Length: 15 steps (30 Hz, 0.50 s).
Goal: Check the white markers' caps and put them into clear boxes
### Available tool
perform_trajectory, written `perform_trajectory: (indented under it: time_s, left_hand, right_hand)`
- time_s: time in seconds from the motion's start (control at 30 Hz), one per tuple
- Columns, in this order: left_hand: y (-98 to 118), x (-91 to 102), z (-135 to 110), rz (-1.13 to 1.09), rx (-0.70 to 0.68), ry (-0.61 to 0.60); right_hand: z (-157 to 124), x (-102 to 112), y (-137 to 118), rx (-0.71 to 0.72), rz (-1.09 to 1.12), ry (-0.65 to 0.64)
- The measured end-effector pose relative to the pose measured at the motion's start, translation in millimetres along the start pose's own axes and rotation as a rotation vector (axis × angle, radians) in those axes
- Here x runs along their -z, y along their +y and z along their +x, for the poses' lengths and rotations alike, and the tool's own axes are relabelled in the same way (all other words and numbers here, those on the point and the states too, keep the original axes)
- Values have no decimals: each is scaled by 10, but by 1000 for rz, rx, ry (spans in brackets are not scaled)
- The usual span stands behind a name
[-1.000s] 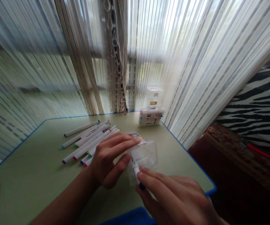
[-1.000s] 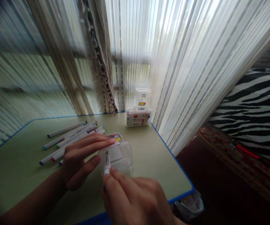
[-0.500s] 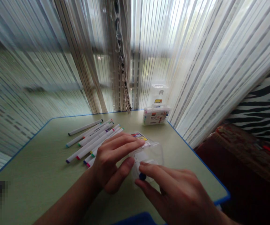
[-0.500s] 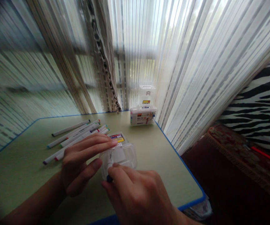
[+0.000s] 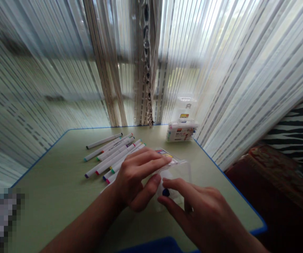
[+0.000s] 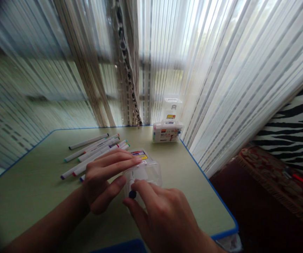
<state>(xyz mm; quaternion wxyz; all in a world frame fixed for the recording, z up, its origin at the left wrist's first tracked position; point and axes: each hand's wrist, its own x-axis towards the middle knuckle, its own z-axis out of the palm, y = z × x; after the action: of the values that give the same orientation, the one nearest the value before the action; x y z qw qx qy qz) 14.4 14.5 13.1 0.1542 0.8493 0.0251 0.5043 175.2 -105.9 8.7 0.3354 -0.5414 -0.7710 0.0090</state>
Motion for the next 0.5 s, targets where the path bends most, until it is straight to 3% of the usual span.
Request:
perform_trajectory:
  time_s: [0.5]
  left_hand:
    - [17,0,-14,31,31,6]
  right_hand:
    - [49,49,-43,-27,-34,-37]
